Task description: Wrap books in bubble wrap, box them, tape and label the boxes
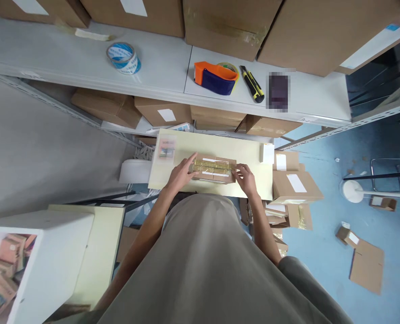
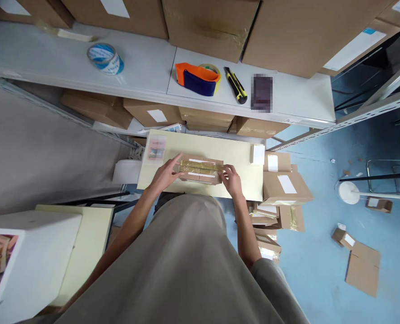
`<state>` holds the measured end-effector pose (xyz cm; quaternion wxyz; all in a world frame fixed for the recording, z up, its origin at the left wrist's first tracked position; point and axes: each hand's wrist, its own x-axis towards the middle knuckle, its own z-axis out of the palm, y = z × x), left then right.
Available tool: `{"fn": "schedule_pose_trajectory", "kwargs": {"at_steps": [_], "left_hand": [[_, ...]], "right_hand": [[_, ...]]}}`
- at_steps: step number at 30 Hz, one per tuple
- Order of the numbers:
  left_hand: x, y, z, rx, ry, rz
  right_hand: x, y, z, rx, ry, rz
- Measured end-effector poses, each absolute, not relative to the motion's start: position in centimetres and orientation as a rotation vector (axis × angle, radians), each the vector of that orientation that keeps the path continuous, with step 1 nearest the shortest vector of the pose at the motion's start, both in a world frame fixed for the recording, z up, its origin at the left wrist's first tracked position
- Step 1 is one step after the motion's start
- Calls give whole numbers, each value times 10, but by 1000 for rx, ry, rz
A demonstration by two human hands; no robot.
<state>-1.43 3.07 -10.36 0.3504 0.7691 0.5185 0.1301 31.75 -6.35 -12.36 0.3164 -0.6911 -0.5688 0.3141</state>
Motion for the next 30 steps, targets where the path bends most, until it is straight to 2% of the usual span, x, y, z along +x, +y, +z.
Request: {"fn": "schedule_pose_trajectory", "kwargs": {"at_steps": [3, 8, 16, 20, 25, 30], "left_hand": [[-14, 32, -108, 2076, 1311, 314], [-4, 37, -123, 1957, 1421, 527], [-9, 32, -174, 1516, 1621, 569], [-19, 27, -189, 1474, 1575, 572], [-13, 23, -175, 1619, 1639, 533], [4, 47, -123, 1902, 1607, 607]], "right_hand": [[314, -65, -128, -1822, -1495, 784], [307, -56, -144, -1840, -1330, 733], [302, -38, -171, -1887, -1296, 943], [292, -44, -174, -1917, -1315, 901], [284, -47, -163, -2051, -1381, 841], [283, -18, -116, -2072, -1640, 566]]}}
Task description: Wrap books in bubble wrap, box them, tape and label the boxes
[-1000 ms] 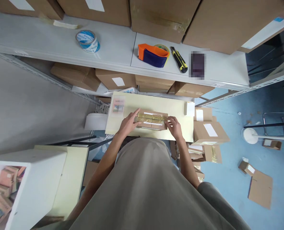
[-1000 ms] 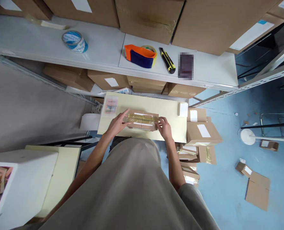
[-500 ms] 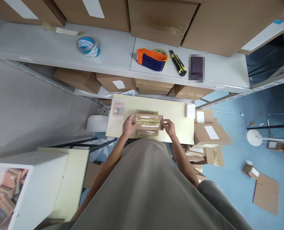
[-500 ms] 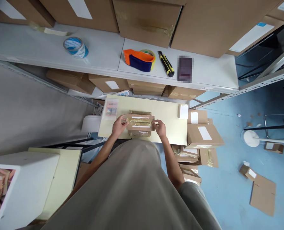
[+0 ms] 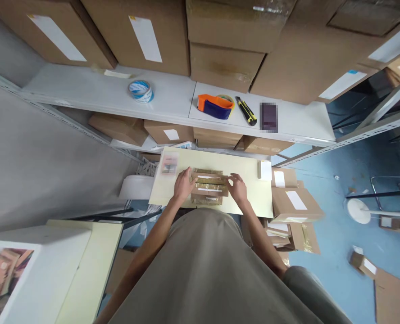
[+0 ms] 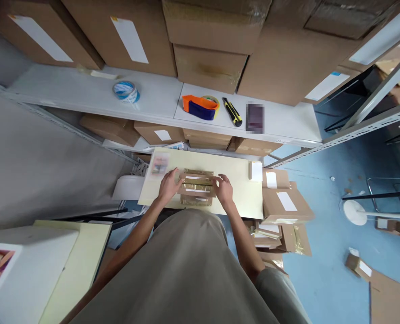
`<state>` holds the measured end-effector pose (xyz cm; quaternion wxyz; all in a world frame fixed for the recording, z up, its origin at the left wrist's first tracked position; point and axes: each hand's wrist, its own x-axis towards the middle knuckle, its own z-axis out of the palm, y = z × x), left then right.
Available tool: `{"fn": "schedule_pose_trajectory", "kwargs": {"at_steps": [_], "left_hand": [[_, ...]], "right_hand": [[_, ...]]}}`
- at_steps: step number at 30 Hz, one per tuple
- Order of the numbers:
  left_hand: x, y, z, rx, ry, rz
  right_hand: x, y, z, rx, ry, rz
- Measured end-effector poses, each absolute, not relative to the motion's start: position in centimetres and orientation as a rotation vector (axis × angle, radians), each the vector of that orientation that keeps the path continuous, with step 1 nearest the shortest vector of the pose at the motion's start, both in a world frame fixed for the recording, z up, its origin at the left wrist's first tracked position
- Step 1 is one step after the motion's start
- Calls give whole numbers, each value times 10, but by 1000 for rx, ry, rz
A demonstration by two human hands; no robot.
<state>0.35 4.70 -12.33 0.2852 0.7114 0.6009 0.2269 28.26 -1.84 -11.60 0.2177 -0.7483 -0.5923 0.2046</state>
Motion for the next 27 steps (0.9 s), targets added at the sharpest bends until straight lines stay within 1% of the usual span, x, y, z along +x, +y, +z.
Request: {"fn": "schedule_pose_trajectory", "kwargs": {"at_steps": [3, 7, 10, 12, 14, 16, 19, 21, 23, 27], "left_hand": [[19, 85, -69, 1975, 1479, 857], [43, 134, 13, 1962, 1381, 1173], [55, 147, 56, 1963, 1391, 1302], [58, 145, 70, 1959, 1387, 1322], [56, 137, 71, 1948, 1355, 1294], [51, 127, 62, 1935, 1321, 1246], [39, 109, 35, 1903, 1231, 1171], [29, 91, 11, 1843, 1167, 1148], [18, 66, -15, 1746, 1146, 1165], [2, 6, -59, 1526, 1159, 1215]], "right_hand": [[281, 35, -60, -1849, -1757, 326], [266, 135, 17, -1633, -1918, 47], [247, 201, 52, -1709, -1995, -44], [235, 231, 61, -1874, -2030, -10], [228, 248, 63, -2016, -2046, 51], [228, 254, 61, -2071, -2046, 87], [233, 241, 50, -2012, -1953, 82], [235, 213, 32, -1908, -1829, 150], [232, 169, 5, -1769, -1714, 330], [206, 54, -53, -1467, -1512, 869]]}}
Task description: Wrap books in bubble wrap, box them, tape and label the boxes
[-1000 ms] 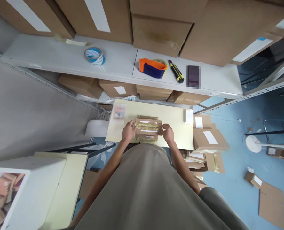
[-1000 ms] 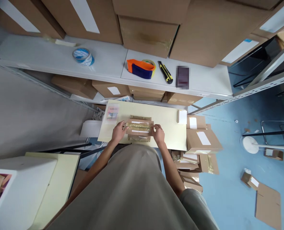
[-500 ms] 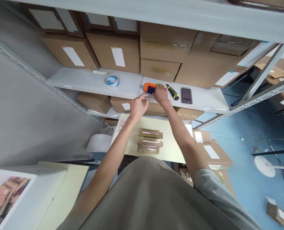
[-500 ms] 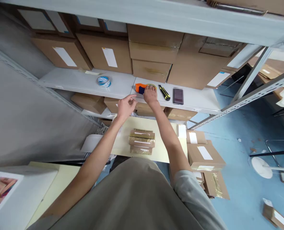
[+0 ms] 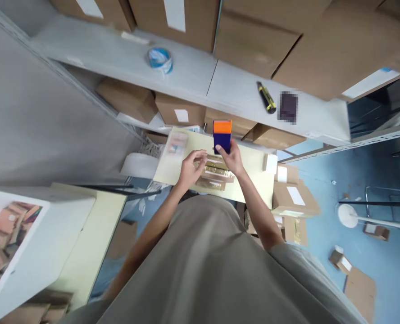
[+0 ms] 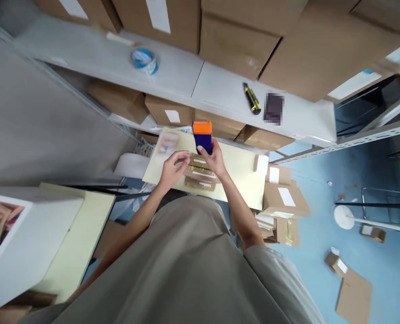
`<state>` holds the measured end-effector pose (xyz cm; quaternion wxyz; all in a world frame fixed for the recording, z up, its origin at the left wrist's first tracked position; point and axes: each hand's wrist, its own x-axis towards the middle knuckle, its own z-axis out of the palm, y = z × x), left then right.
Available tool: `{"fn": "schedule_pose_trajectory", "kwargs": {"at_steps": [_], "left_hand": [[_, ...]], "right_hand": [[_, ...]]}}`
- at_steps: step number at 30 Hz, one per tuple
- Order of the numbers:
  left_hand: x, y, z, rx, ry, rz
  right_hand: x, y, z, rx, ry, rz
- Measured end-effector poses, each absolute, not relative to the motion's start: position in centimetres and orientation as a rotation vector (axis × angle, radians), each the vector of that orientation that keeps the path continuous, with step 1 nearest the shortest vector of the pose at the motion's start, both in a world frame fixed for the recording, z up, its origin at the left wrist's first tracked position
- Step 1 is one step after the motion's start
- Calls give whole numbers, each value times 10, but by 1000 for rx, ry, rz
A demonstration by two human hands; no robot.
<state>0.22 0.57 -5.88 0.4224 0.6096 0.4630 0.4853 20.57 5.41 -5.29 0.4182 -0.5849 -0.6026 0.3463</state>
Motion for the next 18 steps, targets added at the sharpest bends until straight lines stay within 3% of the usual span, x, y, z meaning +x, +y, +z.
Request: {"fn": "schedule_pose_trajectory", "kwargs": {"at_steps": [3, 6, 18], "left_hand": [[-4, -29, -79, 1445, 1219, 1155], [-10, -48, -90, 1439, 1281, 1075], [-44, -40, -74, 1527, 1235, 869]], "right_hand": [[181, -13, -79, -1410, -1359, 1150], [163, -44, -90, -1460, -1254, 1226], [162, -56, -89, -1503, -1384, 1257]]}}
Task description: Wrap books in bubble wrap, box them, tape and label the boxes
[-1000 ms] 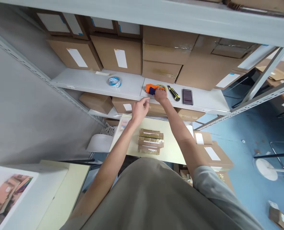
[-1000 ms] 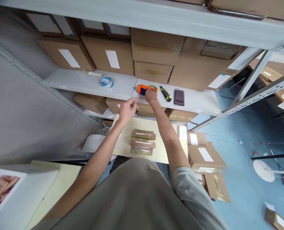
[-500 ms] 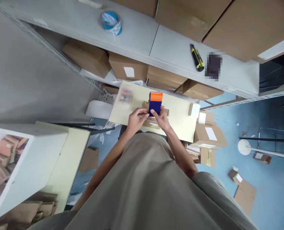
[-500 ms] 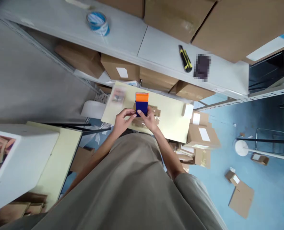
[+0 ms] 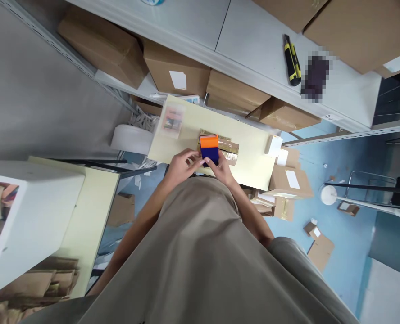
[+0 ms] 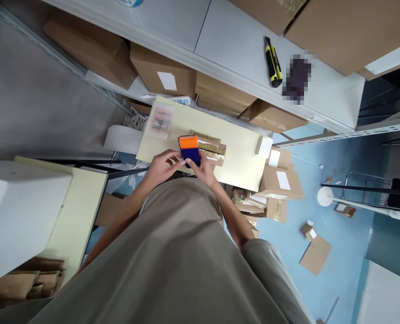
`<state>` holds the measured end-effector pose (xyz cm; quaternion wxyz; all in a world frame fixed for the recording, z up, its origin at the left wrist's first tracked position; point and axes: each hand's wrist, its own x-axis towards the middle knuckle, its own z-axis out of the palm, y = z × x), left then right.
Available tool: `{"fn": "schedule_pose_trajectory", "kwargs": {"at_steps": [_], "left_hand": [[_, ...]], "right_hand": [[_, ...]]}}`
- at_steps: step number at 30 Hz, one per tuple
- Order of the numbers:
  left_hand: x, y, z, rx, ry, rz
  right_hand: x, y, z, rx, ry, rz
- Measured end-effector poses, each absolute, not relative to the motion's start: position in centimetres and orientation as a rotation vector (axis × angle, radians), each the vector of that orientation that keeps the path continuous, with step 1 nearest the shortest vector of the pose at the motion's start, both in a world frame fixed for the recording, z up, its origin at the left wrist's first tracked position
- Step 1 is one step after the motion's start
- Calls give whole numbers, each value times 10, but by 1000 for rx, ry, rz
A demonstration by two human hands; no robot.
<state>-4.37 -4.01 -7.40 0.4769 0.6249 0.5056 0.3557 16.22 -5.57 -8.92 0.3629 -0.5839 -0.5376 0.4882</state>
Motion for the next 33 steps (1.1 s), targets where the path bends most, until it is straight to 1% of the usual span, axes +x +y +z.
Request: {"fn": "schedule_pose_trajectory", "kwargs": {"at_steps": [4, 9, 13, 18, 22, 27, 33], "left_hand": [[-64, -22, -58, 1509, 1271, 942], [-75, -6, -38, 1606, 1120, 878], [-70, -8, -23, 1662, 1011, 864], [-65, -16, -5, 1746, 1025, 880], [-63, -18, 3, 1760, 1037, 818], [-60, -15, -13, 1505, 1120, 729], [-49, -14, -75, 966, 1179, 688]], "right_hand": [[176, -61, -83, -1532, -1559, 1267], [192, -64, -73, -1564, -1794, 1184], [201, -66, -70, -1552, -1947, 1102], [209, -69, -65, -1524, -2104, 980], [213, -69, -56, -1484, -2165, 1014], [217, -67, -42, -1533, -2168, 1190], [210, -50, -23, -1677, -2089, 1513]]}}
